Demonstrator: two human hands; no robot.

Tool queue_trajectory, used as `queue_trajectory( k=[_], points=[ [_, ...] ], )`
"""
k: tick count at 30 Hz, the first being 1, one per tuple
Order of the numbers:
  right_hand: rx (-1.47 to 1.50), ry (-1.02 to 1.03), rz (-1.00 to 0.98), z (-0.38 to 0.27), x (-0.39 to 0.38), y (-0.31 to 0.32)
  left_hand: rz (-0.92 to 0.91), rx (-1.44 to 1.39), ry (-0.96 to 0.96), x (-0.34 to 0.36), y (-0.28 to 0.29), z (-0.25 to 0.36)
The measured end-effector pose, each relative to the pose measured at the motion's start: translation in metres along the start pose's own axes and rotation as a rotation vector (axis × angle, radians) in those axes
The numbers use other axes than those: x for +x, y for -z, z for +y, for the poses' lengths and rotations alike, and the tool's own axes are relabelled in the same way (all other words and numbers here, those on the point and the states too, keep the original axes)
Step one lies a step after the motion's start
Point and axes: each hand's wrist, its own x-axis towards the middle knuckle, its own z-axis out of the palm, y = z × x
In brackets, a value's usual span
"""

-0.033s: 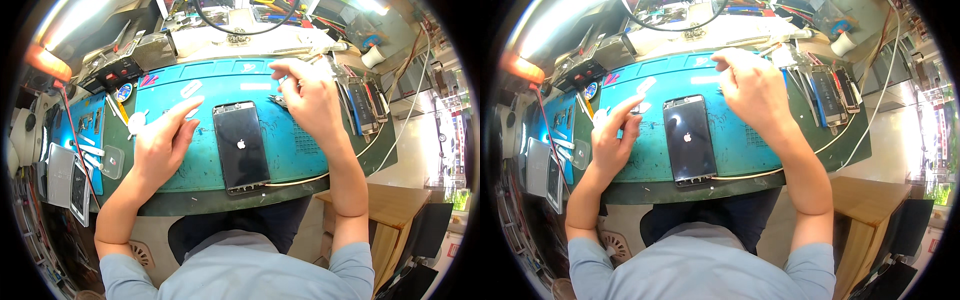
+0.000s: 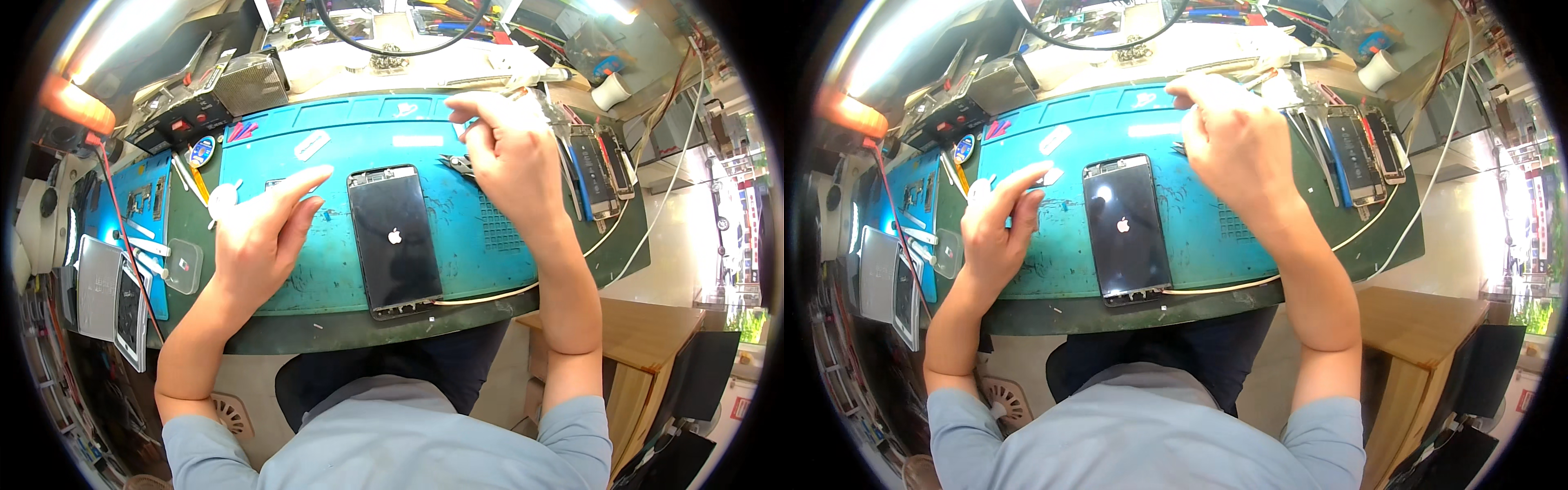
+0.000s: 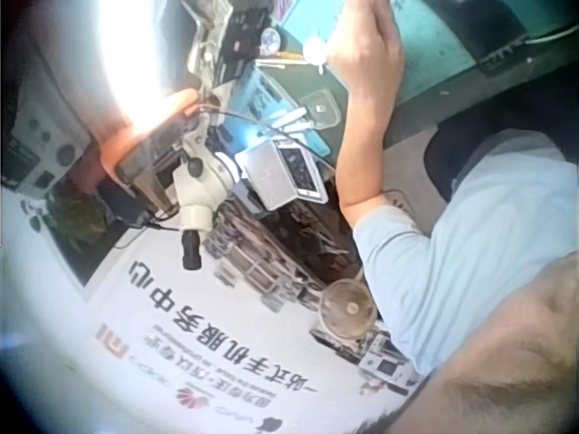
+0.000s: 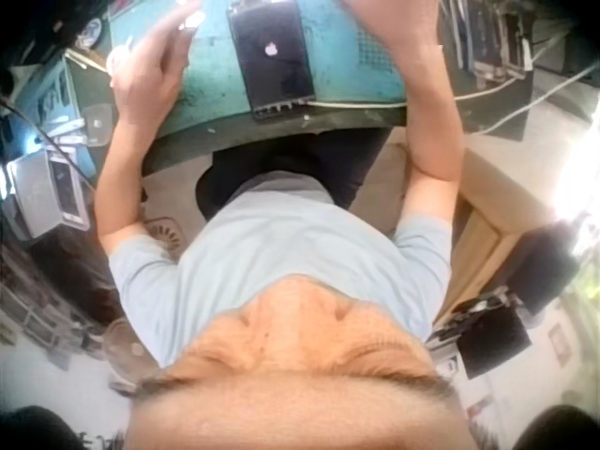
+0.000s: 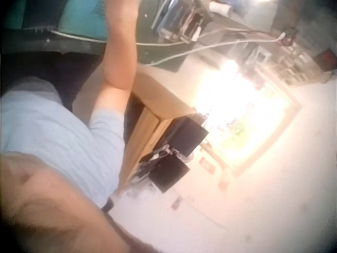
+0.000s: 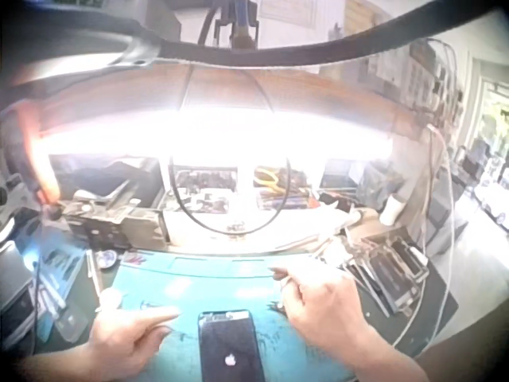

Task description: The person disassembles a smartphone, removes the old screen, and installs a new one. They connect the display cable, test the device by powering it on, and then reassemble the phone casing.

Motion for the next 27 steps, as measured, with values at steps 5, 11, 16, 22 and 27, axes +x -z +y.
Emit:
queue_trajectory(
  k=[5,11,16,22,27],
  points=[
    [-0.056,-0.063,0.003,-0.004,0.002,0.007,-0.055,-0.065,0.198,-0.005,0.011,-0.007],
    [0.258,-0.138,-0.253,-0.019,-0.009,-0.004,-0.137,-0.856,0.679,-0.007,-0.001,-0.008],
    [0.169,-0.089,-0.228,-0.023,-0.016,-0.02,-0.275,-1.099,0.835,-0.001,0.016,0.0],
    [0.318,-0.367,-0.413,-0.023,-0.004,-0.02,-0.22,-1.292,0.853,-0.003,0.014,0.011],
    [0.468,-0.513,-0.581,-0.017,0.011,-0.024,-0.139,-1.446,0.914,-0.003,0.015,0.015]
  ],
)
